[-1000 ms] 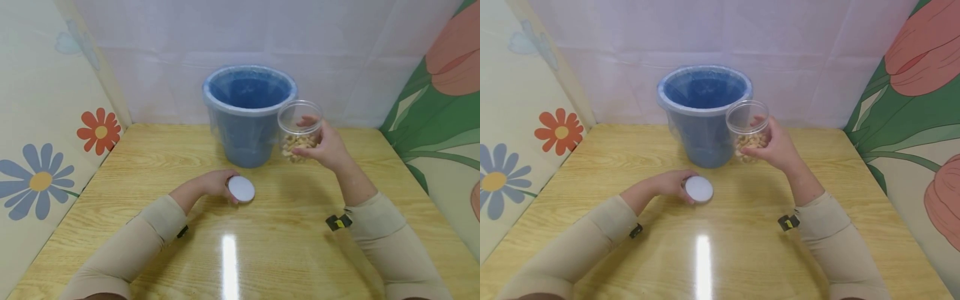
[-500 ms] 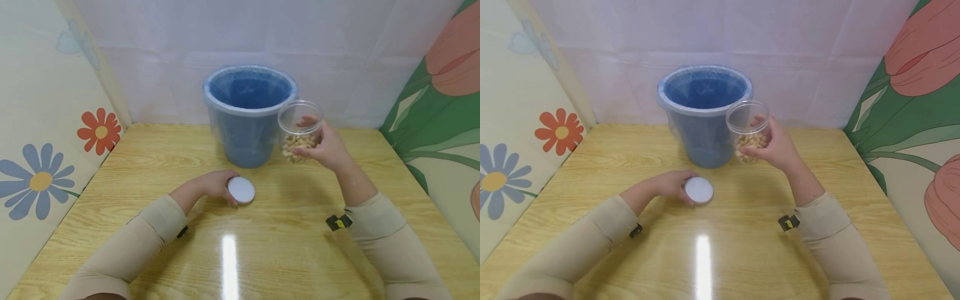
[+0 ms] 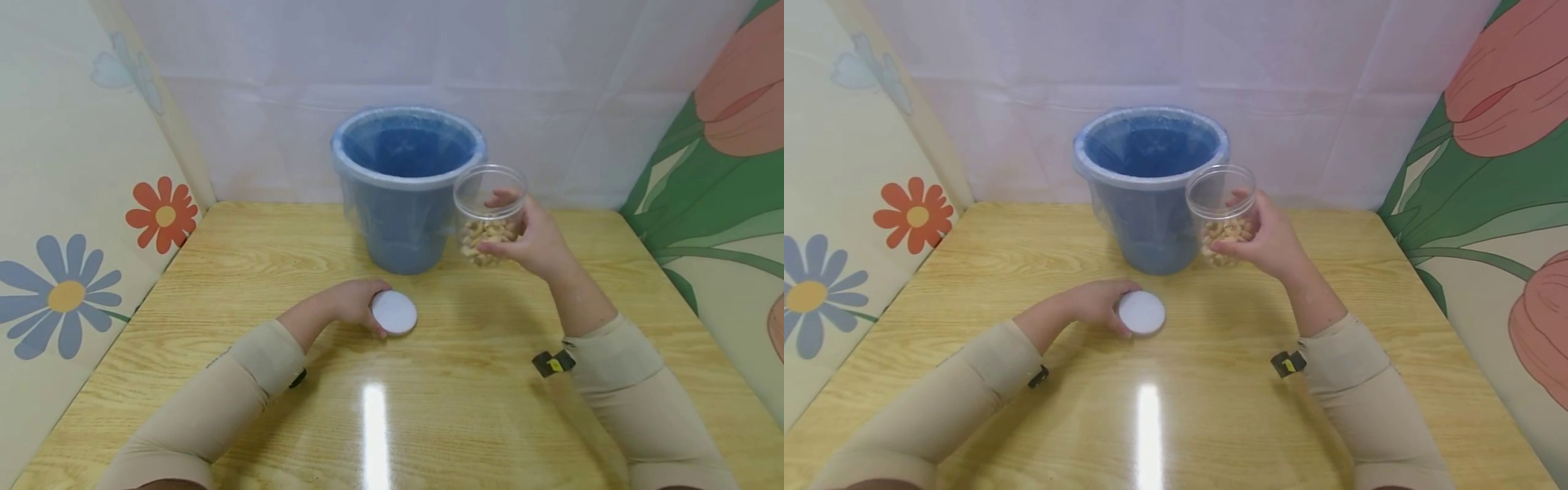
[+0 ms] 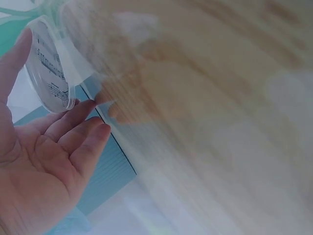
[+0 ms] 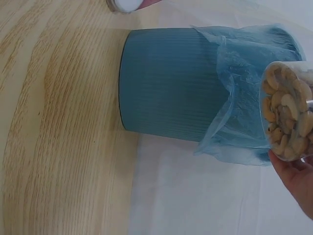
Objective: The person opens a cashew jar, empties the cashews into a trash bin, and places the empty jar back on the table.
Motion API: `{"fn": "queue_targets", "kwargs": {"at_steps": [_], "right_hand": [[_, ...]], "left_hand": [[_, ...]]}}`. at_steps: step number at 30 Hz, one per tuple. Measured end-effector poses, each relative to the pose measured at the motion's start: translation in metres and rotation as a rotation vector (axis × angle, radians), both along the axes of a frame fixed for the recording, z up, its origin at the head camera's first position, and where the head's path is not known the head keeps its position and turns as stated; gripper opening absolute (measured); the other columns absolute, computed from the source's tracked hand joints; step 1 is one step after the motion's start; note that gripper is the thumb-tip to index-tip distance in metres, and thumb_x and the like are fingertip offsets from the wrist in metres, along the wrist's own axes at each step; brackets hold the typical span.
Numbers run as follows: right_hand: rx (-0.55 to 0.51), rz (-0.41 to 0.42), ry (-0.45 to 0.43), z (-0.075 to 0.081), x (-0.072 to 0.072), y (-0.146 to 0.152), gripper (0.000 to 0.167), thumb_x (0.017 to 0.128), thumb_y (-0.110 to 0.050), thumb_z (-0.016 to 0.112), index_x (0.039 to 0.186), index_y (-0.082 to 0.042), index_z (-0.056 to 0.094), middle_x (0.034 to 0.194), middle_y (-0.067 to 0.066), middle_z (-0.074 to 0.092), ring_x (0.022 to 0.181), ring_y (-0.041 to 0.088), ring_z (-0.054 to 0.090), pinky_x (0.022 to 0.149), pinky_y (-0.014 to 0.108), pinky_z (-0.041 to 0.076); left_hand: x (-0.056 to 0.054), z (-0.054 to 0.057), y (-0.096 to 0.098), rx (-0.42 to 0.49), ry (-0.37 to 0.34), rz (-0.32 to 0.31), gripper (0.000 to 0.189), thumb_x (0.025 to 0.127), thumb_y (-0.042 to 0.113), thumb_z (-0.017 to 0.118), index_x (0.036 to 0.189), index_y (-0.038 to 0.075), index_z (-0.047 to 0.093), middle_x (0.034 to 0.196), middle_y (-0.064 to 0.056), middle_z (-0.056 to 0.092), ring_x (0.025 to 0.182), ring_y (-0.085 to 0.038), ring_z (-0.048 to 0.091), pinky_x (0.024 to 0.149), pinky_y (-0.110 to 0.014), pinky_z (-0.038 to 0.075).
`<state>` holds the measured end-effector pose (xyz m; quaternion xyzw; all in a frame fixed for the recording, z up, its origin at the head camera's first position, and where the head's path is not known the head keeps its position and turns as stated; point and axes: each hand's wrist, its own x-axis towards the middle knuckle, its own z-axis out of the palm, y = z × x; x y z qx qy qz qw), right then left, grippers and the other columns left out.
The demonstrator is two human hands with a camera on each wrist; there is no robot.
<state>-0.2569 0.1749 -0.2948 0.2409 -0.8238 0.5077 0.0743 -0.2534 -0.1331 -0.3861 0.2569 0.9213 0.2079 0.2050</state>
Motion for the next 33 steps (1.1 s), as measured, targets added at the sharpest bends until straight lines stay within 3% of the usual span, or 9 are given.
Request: {"fn": "queue_targets", "kwargs": {"at_steps": [16, 21, 25, 29, 33], "right_hand": [[0.004, -0.006, -0.014, 0.0, -0.001, 0.0, 0.079, 0.067, -0.004, 0.079, 0.134, -0.007, 0.037, 0.128, 0.013, 0.05, 0.107, 0.02, 0.051, 0.085, 0.023, 0.046], [0.013, -0.01, -0.01, -0.001, -0.002, 0.0, 0.079, 0.067, -0.005, 0.08, 0.134, -0.008, 0.037, 0.128, 0.012, 0.05, 0.107, 0.02, 0.05, 0.083, 0.022, 0.046], [0.009, -0.009, -0.016, -0.001, -0.001, 0.0, 0.079, 0.067, -0.005, 0.08, 0.134, -0.009, 0.037, 0.128, 0.011, 0.049, 0.107, 0.02, 0.05, 0.082, 0.021, 0.047], [-0.001, -0.006, -0.017, -0.001, -0.002, 0.0, 0.08, 0.067, -0.003, 0.08, 0.134, -0.008, 0.037, 0.128, 0.011, 0.049, 0.107, 0.02, 0.051, 0.084, 0.023, 0.047], [-0.004, -0.01, -0.015, -0.001, -0.002, 0.001, 0.08, 0.067, -0.003, 0.08, 0.134, -0.008, 0.037, 0.128, 0.011, 0.049, 0.107, 0.021, 0.051, 0.085, 0.024, 0.047]], "left_hand": [[0.003, 0.003, -0.002, 0.003, -0.005, -0.008, 0.082, 0.066, 0.032, 0.082, 0.132, 0.003, 0.043, 0.131, -0.01, 0.049, 0.121, -0.028, 0.044, 0.103, -0.04, 0.034], [0.002, 0.004, -0.003, 0.001, -0.017, 0.001, 0.081, 0.073, 0.035, 0.076, 0.137, 0.003, 0.037, 0.137, -0.012, 0.043, 0.128, -0.028, 0.037, 0.107, -0.041, 0.028], [-0.001, 0.007, -0.005, 0.004, -0.014, 0.031, 0.077, 0.079, 0.039, 0.069, 0.14, 0.006, 0.035, 0.14, -0.011, 0.04, 0.131, -0.029, 0.032, 0.108, -0.043, 0.025], [-0.005, 0.012, -0.01, 0.027, 0.011, 0.077, 0.071, 0.081, 0.042, 0.066, 0.138, 0.01, 0.039, 0.138, -0.01, 0.043, 0.127, -0.029, 0.037, 0.105, -0.044, 0.03], [-0.01, 0.018, -0.017, 0.103, 0.05, 0.102, 0.064, 0.083, 0.039, 0.064, 0.134, 0.007, 0.043, 0.135, -0.011, 0.046, 0.124, -0.031, 0.041, 0.102, -0.045, 0.034]]}}
